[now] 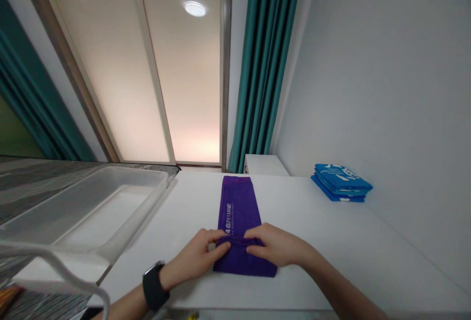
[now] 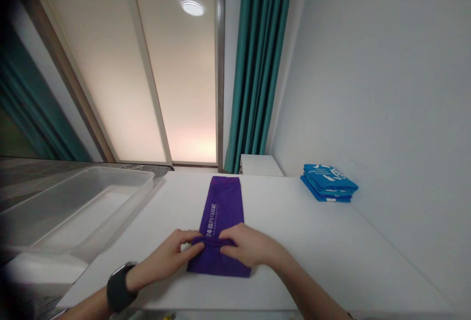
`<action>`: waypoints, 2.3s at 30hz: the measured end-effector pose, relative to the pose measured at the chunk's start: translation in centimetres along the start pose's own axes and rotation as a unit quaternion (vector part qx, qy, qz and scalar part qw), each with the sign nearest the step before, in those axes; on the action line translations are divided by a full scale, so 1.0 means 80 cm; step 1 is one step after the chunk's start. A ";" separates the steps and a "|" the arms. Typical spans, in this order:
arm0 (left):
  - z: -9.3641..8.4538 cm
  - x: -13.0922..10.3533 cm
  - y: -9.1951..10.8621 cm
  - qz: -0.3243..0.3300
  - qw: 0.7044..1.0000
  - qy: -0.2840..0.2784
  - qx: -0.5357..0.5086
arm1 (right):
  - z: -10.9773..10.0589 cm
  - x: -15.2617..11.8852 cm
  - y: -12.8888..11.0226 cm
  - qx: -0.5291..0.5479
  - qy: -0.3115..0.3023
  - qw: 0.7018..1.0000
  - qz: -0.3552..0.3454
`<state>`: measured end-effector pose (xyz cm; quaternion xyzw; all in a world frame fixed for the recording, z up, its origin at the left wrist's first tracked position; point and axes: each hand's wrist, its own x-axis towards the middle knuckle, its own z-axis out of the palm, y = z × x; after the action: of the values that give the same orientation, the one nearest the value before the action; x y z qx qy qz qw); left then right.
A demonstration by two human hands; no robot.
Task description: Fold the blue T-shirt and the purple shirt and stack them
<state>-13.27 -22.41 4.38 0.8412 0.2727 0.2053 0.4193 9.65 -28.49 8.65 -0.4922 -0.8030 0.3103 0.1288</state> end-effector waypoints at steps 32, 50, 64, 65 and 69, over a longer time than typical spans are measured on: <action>-0.011 0.110 -0.105 -0.117 0.976 0.156 0.101 | -0.037 0.158 0.120 -0.146 -0.025 0.982 0.115; -0.014 0.106 -0.106 -0.092 0.965 0.173 0.175 | -0.005 0.146 0.118 -0.248 0.065 0.957 0.133; 0.004 0.074 -0.107 0.106 0.944 -0.022 0.313 | 0.003 0.127 0.119 -0.355 0.132 0.913 0.152; 0.005 0.074 -0.109 0.107 0.943 -0.021 0.315 | 0.001 0.124 0.122 -0.357 0.142 0.912 0.145; 0.003 0.075 -0.105 0.098 0.940 -0.026 0.327 | -0.001 0.110 0.112 -0.378 0.190 0.895 0.139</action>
<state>-10.95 -14.61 -1.94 0.9595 0.2299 0.1234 0.1061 11.82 -17.91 2.23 -0.6604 -0.7430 -0.1015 0.0390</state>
